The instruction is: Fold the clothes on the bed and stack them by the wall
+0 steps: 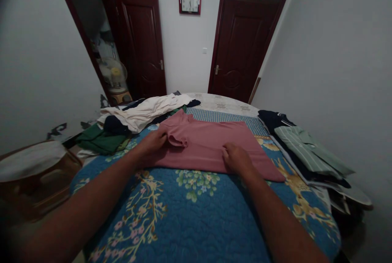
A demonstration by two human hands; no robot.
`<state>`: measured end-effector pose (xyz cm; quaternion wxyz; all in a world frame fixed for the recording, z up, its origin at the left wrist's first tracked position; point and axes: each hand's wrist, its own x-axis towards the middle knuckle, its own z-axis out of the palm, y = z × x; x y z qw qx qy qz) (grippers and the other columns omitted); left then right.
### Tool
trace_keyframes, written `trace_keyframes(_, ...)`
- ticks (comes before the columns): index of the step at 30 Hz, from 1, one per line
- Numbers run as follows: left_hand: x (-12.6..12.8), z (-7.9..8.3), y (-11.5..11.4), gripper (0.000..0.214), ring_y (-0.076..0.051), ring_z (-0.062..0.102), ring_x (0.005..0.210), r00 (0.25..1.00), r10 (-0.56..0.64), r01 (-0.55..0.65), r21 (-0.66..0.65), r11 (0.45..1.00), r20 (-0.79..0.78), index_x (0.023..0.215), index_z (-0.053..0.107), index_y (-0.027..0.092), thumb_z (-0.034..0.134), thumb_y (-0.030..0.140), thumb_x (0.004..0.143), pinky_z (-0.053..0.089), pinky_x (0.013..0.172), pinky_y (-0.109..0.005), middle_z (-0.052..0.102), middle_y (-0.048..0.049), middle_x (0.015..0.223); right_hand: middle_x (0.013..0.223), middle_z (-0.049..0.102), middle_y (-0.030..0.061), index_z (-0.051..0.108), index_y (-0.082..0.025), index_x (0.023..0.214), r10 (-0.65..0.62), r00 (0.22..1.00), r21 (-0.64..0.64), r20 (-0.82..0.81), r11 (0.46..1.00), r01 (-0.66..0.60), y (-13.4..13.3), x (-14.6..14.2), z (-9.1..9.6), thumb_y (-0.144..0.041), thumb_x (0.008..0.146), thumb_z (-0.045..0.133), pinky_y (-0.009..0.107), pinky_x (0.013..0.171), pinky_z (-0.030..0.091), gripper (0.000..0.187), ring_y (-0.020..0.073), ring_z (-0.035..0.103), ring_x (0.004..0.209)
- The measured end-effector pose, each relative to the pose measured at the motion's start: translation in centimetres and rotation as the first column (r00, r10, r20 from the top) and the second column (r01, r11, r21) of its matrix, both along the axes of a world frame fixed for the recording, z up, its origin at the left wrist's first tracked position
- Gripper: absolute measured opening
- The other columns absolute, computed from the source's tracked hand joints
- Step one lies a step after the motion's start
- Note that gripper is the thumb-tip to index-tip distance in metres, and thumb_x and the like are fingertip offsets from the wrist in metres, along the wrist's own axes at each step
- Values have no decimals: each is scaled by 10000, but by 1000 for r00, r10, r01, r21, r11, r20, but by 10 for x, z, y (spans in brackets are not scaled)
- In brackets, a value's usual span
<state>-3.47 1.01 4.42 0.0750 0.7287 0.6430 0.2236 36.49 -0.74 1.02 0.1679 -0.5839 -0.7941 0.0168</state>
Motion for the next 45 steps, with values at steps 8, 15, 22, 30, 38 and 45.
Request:
trace_keyframes(8,-22,-31,28,435,-238,755,1006,945,184,-188,-11,982,271,1410,651,173,607,339,1011,556,914,-326,808,-98,1128,1229,750,153,760,-171,1220,92,995,111,49,989,-96,2,-1,-34,-258,1050,518,391,1098,491,309,275,658,1185)
trace_keyframes(15,-30,-42,38,463,-227,740,1183,959,-65,35,112,993,274,1390,712,213,585,200,945,548,1084,-357,802,-74,1280,1293,750,158,752,-180,1278,164,985,137,62,976,-171,7,-5,-39,-239,1047,529,427,1132,490,326,288,660,1235)
trace_keyframes(22,-26,-52,40,526,-240,712,1285,982,-63,54,53,997,180,1463,679,257,603,189,946,542,1117,-363,773,-72,1392,1244,771,155,753,-154,1275,200,979,115,37,972,-203,6,-22,-32,-245,1060,513,385,1098,508,335,265,693,1174)
trace_keyframes(30,-17,-55,26,431,-283,709,1275,992,128,-128,71,989,-3,1449,660,257,595,267,1023,545,1066,-380,752,-114,1395,1354,760,175,725,-113,1375,158,986,24,-56,987,-157,42,-115,-1,-280,1058,546,311,1093,471,400,249,700,1232)
trace_keyframes(38,-14,-60,17,453,-311,704,1290,991,127,-131,93,987,50,1503,640,236,508,257,1070,531,1093,-416,724,-136,1454,1003,821,113,788,-168,954,128,987,-150,-96,978,-141,80,-181,-2,-378,1029,600,269,775,450,292,200,714,870)
trace_keyframes(45,-11,-49,11,474,-291,684,1284,984,176,-177,53,983,30,1413,668,224,393,93,1049,532,1051,-409,703,-150,1437,1006,823,155,807,-170,986,-156,980,33,-122,986,161,92,-171,-20,-347,1042,468,292,802,498,386,243,749,924)
